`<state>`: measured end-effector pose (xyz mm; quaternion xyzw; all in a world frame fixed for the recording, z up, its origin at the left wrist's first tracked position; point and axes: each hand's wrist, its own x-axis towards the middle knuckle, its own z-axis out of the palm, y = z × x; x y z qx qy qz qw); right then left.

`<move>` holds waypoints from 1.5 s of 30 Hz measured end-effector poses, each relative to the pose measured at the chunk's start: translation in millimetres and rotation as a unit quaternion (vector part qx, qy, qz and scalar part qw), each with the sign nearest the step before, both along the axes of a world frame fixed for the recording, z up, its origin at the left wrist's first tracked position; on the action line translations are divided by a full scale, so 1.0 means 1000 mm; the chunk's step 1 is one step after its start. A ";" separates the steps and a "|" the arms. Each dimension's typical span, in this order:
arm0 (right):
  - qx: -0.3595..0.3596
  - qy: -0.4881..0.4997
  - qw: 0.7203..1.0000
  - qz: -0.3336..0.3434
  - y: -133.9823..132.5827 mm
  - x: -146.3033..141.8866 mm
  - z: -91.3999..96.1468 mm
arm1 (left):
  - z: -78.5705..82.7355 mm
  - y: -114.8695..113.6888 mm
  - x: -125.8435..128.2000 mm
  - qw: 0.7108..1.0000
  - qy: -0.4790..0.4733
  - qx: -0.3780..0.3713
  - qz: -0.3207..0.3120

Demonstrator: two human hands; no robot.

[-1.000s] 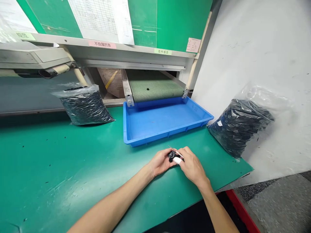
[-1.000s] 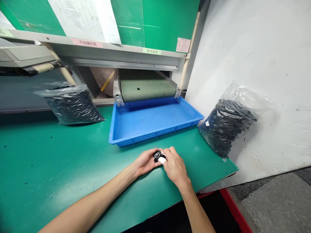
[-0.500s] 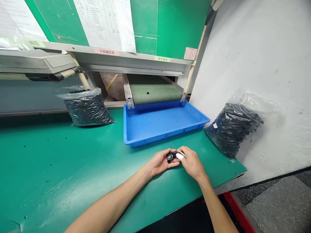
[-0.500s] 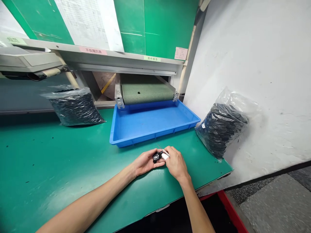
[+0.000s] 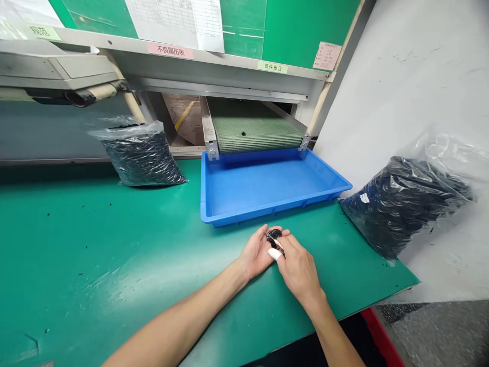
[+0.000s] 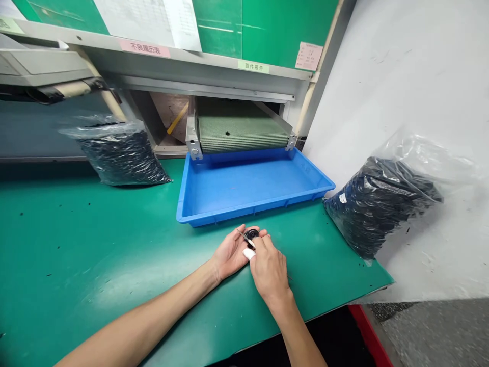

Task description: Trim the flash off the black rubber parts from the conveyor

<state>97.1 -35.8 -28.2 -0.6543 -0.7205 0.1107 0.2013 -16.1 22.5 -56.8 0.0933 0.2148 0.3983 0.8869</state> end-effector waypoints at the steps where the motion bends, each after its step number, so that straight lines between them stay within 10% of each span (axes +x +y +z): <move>1: 0.012 0.010 1.000 0.002 0.000 -0.001 -0.001 | 0.000 0.000 0.000 1.000 -0.005 -0.001 0.003; 19: 0.027 0.216 0.975 0.039 0.004 0.021 0.005 | 0.001 -0.003 -0.001 1.000 0.007 -0.010 0.008; 30: 0.013 0.061 0.998 -0.004 0.021 0.078 -0.022 | 0.008 -0.004 -0.001 0.999 0.040 -0.023 0.005; 45: 0.011 0.028 0.999 0.035 0.017 0.019 0.007 | 0.002 -0.004 0.001 1.000 0.016 0.004 -0.022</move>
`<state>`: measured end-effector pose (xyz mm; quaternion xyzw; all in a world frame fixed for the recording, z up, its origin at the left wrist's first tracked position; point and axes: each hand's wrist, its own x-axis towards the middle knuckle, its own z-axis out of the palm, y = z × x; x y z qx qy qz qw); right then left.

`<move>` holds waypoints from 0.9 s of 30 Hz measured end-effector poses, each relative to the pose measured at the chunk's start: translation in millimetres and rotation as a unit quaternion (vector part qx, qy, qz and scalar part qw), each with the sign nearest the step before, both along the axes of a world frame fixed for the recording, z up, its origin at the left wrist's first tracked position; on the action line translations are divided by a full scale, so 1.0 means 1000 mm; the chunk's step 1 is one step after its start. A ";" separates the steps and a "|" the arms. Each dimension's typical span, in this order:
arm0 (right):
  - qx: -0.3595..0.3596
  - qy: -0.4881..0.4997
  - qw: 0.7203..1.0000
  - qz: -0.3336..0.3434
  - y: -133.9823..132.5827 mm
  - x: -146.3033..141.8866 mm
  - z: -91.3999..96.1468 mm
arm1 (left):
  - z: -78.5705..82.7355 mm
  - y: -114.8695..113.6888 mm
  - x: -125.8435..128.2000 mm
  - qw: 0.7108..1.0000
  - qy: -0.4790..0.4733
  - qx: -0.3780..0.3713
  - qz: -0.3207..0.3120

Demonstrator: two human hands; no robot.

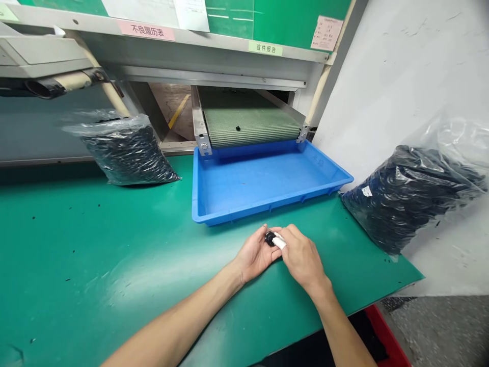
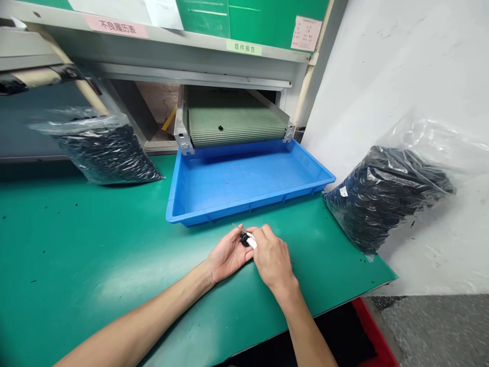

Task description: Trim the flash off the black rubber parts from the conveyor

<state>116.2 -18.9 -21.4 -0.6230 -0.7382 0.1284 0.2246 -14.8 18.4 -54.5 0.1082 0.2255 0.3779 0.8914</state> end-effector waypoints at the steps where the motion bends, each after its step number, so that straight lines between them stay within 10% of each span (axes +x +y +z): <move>1: 0.007 -0.001 1.000 -0.002 0.000 0.001 -0.001 | 0.000 0.000 0.000 1.000 -0.001 0.003 -0.003; 18: -0.065 0.185 0.980 0.031 -0.004 0.022 0.007 | 0.005 -0.009 -0.002 0.943 0.233 0.227 -0.070; 27: -0.117 0.266 0.957 0.006 -0.004 0.021 0.004 | 0.012 -0.007 -0.002 0.932 0.267 0.212 -0.121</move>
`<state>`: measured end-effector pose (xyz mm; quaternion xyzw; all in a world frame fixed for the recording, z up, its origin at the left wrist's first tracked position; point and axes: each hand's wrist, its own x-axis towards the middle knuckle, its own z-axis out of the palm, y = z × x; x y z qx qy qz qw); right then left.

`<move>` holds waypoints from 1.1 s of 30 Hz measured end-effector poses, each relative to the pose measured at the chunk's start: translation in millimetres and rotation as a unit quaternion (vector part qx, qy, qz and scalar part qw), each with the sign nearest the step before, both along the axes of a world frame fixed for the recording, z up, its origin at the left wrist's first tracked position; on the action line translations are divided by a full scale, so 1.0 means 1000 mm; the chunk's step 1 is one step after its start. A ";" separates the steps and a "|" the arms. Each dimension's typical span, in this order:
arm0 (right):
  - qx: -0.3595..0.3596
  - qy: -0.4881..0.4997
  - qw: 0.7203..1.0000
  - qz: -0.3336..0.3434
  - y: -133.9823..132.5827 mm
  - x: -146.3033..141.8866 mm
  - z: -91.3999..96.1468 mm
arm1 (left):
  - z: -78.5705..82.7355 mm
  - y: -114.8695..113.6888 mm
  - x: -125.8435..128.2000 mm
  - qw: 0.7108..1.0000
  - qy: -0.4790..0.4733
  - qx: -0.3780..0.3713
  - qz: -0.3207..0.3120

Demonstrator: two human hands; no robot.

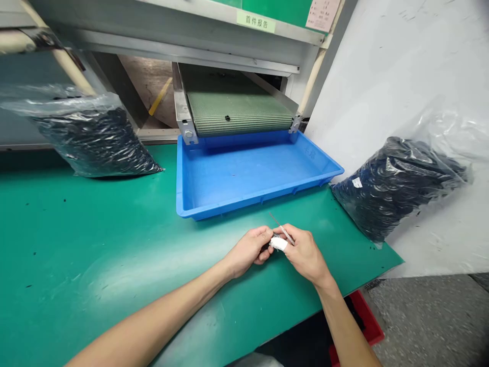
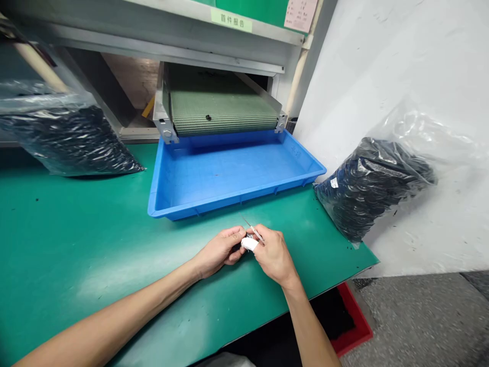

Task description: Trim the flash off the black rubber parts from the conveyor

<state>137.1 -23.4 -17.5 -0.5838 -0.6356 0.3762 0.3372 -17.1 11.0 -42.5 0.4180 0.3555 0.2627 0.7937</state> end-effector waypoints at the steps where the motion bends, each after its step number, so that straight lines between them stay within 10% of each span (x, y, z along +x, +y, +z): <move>1: 0.004 0.002 1.000 -0.006 0.000 -0.002 0.000 | 0.000 0.000 0.000 1.000 -0.002 -0.005 0.003; 16: 0.039 -0.055 0.988 -0.138 -0.001 0.019 0.002 | -0.004 0.001 0.000 0.996 -0.068 -0.040 0.050; 22: 0.043 -0.073 0.960 -0.267 -0.070 0.094 0.004 | -0.002 0.008 -0.007 0.989 -0.092 -0.099 0.053; 33: -0.109 -0.380 0.805 -0.443 -0.204 0.191 -0.069 | 0.006 0.005 0.005 0.992 -0.043 -0.091 0.081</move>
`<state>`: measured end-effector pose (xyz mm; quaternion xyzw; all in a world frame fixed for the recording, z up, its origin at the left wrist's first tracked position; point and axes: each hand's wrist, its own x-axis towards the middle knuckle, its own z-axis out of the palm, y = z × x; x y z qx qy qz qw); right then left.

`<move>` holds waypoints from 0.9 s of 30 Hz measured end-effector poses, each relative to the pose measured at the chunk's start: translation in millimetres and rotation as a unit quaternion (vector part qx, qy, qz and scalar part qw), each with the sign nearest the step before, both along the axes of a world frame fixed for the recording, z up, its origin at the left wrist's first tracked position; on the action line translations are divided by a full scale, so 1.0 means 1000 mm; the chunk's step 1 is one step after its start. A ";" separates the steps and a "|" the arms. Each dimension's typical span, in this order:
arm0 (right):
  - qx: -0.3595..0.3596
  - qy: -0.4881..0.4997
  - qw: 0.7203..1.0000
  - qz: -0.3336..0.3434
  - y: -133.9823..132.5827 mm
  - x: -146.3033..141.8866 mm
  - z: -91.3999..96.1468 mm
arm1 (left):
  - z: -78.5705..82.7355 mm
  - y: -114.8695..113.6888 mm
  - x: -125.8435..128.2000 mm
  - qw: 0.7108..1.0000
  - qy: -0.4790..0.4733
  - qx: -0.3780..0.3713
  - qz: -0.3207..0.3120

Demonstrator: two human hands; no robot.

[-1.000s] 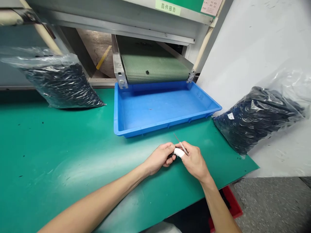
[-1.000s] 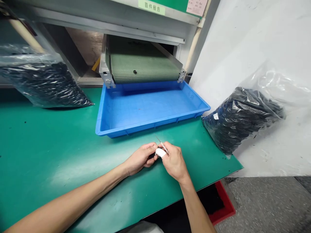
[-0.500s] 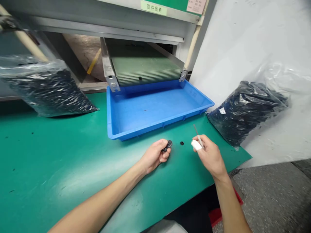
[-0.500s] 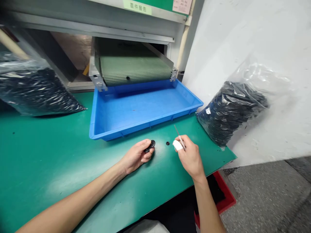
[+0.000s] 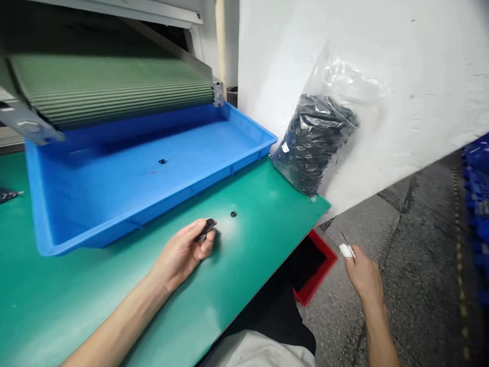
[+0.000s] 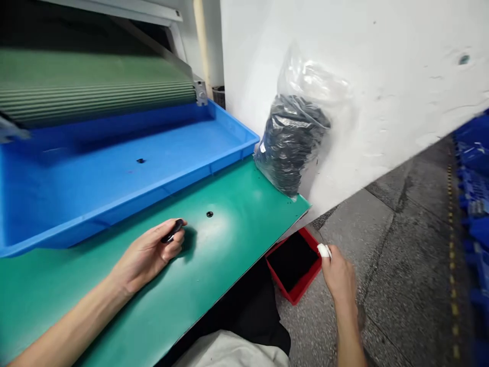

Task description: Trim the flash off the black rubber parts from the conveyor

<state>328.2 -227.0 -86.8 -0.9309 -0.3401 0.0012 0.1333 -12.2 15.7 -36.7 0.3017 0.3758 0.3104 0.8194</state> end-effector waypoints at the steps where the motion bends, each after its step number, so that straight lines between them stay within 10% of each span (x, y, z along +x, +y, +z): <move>1: -0.011 -0.007 1.000 -0.011 -0.003 0.001 -0.002 | 0.000 0.000 0.001 1.000 0.004 0.003 0.002; 6: 0.072 0.035 0.997 0.005 0.016 -0.013 0.007 | 0.000 -0.004 0.005 0.999 0.022 -0.004 -0.028; 15: 0.164 0.251 0.885 0.357 0.147 -0.143 0.065 | -0.015 -0.005 -0.005 0.994 -0.037 0.048 -0.086; 23: 0.105 0.361 0.838 0.395 0.192 -0.189 0.071 | -0.012 -0.007 -0.004 0.992 -0.031 0.064 -0.105; 27: 0.108 0.327 0.868 0.357 0.190 -0.172 0.069 | -0.013 -0.005 -0.004 0.996 -0.053 0.031 -0.068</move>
